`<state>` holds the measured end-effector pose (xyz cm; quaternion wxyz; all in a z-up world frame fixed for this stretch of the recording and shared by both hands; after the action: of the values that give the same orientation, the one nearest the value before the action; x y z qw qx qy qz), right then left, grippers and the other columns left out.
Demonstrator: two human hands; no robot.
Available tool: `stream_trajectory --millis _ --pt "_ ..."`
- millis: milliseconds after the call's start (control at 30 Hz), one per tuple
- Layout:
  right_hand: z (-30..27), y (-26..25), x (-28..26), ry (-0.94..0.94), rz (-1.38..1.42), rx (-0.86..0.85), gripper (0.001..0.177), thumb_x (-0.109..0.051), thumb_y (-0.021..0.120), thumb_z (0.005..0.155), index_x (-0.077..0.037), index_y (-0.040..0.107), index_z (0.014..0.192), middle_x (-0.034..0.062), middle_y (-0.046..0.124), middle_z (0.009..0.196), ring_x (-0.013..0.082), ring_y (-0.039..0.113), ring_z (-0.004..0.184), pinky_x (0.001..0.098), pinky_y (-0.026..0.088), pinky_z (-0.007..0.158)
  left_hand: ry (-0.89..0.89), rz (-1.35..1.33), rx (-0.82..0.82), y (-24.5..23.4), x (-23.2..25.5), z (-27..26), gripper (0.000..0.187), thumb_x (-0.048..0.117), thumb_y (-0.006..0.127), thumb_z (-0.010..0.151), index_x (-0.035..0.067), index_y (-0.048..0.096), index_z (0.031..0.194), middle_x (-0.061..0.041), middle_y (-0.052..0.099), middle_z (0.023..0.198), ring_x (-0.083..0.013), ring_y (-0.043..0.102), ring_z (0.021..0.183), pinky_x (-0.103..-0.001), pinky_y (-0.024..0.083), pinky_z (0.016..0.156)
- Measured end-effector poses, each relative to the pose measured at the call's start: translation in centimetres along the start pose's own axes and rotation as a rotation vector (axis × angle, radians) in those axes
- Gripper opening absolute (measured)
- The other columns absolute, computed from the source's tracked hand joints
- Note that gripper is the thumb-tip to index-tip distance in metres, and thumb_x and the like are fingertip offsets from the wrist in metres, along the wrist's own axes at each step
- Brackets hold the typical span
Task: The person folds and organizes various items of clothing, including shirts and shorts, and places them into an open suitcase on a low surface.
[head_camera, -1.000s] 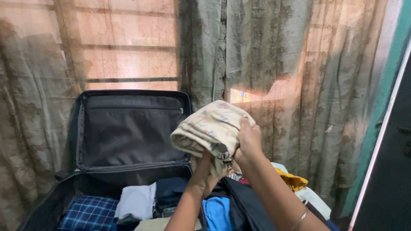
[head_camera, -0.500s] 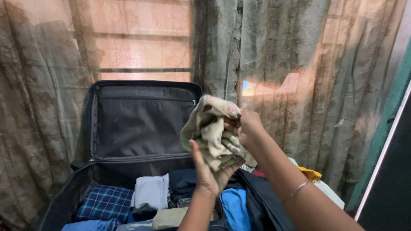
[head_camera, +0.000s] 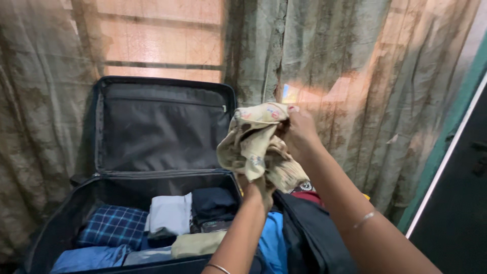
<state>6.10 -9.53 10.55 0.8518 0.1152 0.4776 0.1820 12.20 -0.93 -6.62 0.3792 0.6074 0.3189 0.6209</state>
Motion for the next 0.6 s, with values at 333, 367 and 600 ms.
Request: stream_trajectory --millis 333,367,600 --pt "-7.9 -11.1 -1.9 0.098 -1.292 0.027 0.033 -0.03 0.069 0.092 0.002 0.072 0.1 0.0173 0.072 0.092 0.0221 0.065 0.085 0.0356 0.053 0.075 0.098 -0.276 -0.307 5.9 2.6 -2.0 0.049 0.044 0.063 0.092 0.01 0.065 0.128 -0.01 0.069 0.121 -0.0259 0.067 0.105 -0.044 0.055 0.09" --pt "-7.9 -11.5 -2.6 0.096 -1.087 0.114 0.033 -0.03 0.068 0.089 -0.002 0.066 0.107 0.0133 0.071 0.093 0.0205 0.065 0.086 0.0354 0.054 0.074 0.075 -0.26 -0.346 5.8 2.1 -2.7 0.05 0.044 0.063 0.093 0.01 0.064 0.129 -0.01 0.069 0.122 -0.0261 0.067 0.106 -0.044 0.055 0.091" --pt "-9.3 -12.0 -7.1 0.491 -0.325 0.131 0.05 -0.046 0.061 0.093 -0.009 0.063 0.126 0.0087 0.075 0.105 0.0188 0.071 0.09 0.0383 0.058 0.075 -0.172 -0.122 -0.6 7.9 -4.6 -4.2 0.054 0.046 0.059 0.097 0.007 0.061 0.134 -0.013 0.067 0.125 -0.0277 0.066 0.11 -0.044 0.054 0.095"
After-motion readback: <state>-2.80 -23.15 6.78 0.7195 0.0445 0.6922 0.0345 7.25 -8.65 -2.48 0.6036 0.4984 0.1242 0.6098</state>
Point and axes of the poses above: each hand's wrist, its own z-axis towards the middle knuckle, its own y-axis out of the palm, x = y × z, the point moved 1 cm from there along z, towards the middle knuckle
